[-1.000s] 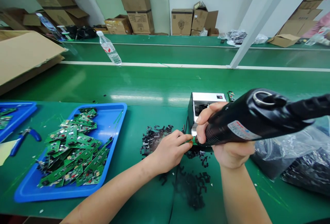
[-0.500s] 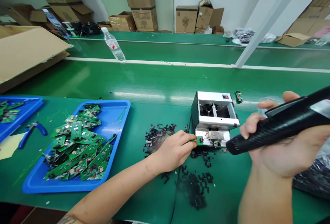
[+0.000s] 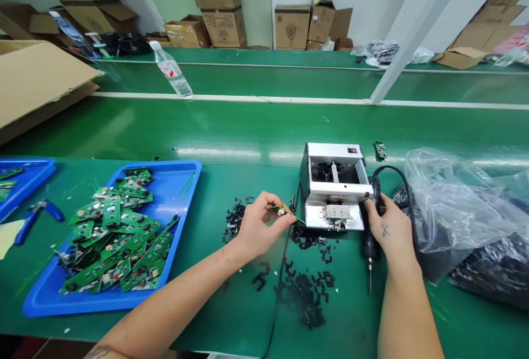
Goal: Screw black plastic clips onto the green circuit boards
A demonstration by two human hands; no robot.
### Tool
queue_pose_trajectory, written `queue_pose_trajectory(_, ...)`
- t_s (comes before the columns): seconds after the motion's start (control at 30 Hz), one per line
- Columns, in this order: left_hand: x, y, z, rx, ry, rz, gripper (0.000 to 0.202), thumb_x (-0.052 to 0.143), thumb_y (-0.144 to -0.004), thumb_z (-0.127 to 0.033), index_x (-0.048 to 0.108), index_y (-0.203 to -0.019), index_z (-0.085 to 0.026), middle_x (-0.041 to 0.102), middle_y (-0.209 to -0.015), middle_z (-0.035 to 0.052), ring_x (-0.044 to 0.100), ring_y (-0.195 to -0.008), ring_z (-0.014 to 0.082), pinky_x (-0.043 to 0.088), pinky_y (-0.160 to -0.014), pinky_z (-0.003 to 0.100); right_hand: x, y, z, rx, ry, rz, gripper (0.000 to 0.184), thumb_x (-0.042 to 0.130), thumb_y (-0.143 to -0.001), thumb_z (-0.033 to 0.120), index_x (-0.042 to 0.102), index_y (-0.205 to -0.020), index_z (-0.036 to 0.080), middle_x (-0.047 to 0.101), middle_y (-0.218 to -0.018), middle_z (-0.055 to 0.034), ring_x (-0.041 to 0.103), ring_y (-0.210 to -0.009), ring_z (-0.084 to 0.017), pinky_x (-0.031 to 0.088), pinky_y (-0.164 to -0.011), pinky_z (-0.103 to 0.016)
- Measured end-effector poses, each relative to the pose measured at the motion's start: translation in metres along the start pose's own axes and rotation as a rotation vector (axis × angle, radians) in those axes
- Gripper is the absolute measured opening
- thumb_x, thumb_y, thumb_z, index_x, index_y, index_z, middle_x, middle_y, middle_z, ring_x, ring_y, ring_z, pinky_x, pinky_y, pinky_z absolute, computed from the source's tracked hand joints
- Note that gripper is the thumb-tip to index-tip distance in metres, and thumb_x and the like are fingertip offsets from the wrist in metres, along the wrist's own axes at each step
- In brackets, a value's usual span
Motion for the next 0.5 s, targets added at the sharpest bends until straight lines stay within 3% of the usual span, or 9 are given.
queue_pose_trajectory(0.1, -0.005, -0.005, -0.002, -0.047, 0.043, -0.031, 0.030, 0.078, -0.082, -0.041, 0.057, -0.081, -0.019, 0.056, -0.069, -0.0037, 0.047, -0.060, 0.0100, 0.040, -0.057, 0.023, -0.011, 0.011, 0.010, 0.023, 0.159, 0.033, 0.057, 0.052, -0.089, 0.055, 0.069, -0.122, 0.012, 0.066, -0.126, -0.0286, 0.065, -0.108, -0.050, 0.049, -0.086, -0.065)
queue_pose_trajectory(0.17, -0.007, -0.007, -0.003, -0.049, 0.055, -0.023, 0.027, 0.076, -0.084, -0.039, 0.060, -0.079, -0.019, 0.053, -0.069, -0.0039, 0.043, -0.061, 0.0100, 0.037, -0.058, 0.023, -0.026, 0.024, 0.017, 0.011, 0.224, 0.032, 0.059, 0.048, -0.092, 0.058, 0.067, -0.128, 0.015, 0.059, -0.141, -0.0259, 0.062, -0.112, -0.049, 0.049, -0.085, -0.063)
queue_pose_trajectory(0.23, -0.007, -0.008, -0.003, -0.035, 0.041, -0.012, 0.024, 0.071, -0.088, -0.037, 0.061, -0.078, -0.018, 0.052, -0.071, -0.0029, 0.044, -0.065, 0.0109, 0.037, -0.062, 0.024, -0.041, 0.041, 0.024, -0.011, 0.265, -0.031, 0.052, 0.046, -0.094, 0.057, 0.070, -0.122, 0.020, 0.066, -0.133, -0.0203, 0.067, -0.103, -0.043, 0.050, -0.079, -0.056)
queue_pose_trajectory(0.33, -0.007, -0.008, -0.002, -0.026, 0.001, -0.003, 0.027, 0.064, -0.093, -0.038, 0.058, -0.076, -0.018, 0.053, -0.076, -0.0015, 0.046, -0.070, 0.0121, 0.038, -0.067, 0.025, -0.056, 0.066, 0.038, -0.124, 0.147, -0.075, 0.035, 0.054, -0.092, 0.055, 0.072, -0.099, 0.026, 0.076, -0.092, -0.0078, 0.070, -0.075, -0.030, 0.052, -0.069, -0.044)
queue_pose_trajectory(0.37, -0.006, -0.008, -0.001, -0.035, -0.006, 0.003, 0.028, 0.062, -0.095, -0.039, 0.057, -0.077, -0.018, 0.053, -0.077, -0.0015, 0.046, -0.070, 0.0122, 0.039, -0.067, 0.025, -0.056, 0.074, 0.045, -0.206, 0.066, 0.008, 0.032, 0.057, -0.090, 0.055, 0.071, -0.093, 0.027, 0.074, -0.082, -0.0043, 0.069, -0.069, -0.026, 0.052, -0.067, -0.040)
queue_pose_trajectory(0.43, -0.005, -0.007, 0.000, -0.063, -0.021, 0.024, 0.030, 0.059, -0.097, -0.040, 0.054, -0.077, -0.018, 0.053, -0.076, -0.0018, 0.048, -0.070, 0.0123, 0.039, -0.067, 0.024, -0.048, 0.092, 0.063, -0.425, -0.048, 0.319, 0.027, 0.060, -0.091, 0.053, 0.070, -0.089, 0.028, 0.073, -0.076, 0.0001, 0.068, -0.063, -0.020, 0.053, -0.063, -0.033)
queue_pose_trajectory(0.5, -0.004, -0.006, 0.000, -0.089, -0.027, 0.053, 0.029, 0.055, -0.100, -0.041, 0.054, -0.081, -0.019, 0.056, -0.076, -0.0018, 0.051, -0.072, 0.0125, 0.041, -0.069, 0.024, -0.032, 0.109, 0.082, -0.616, 0.009, 0.592, 0.019, 0.060, -0.095, 0.043, 0.068, -0.089, 0.028, 0.072, -0.074, 0.0024, 0.068, -0.062, -0.017, 0.050, -0.059, -0.029)
Point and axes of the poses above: each hand's wrist, its own y-axis away from the middle knuckle, its own x-axis out of the palm, z = x × y, the point moved 1 cm from there along -y, towards the middle knuckle
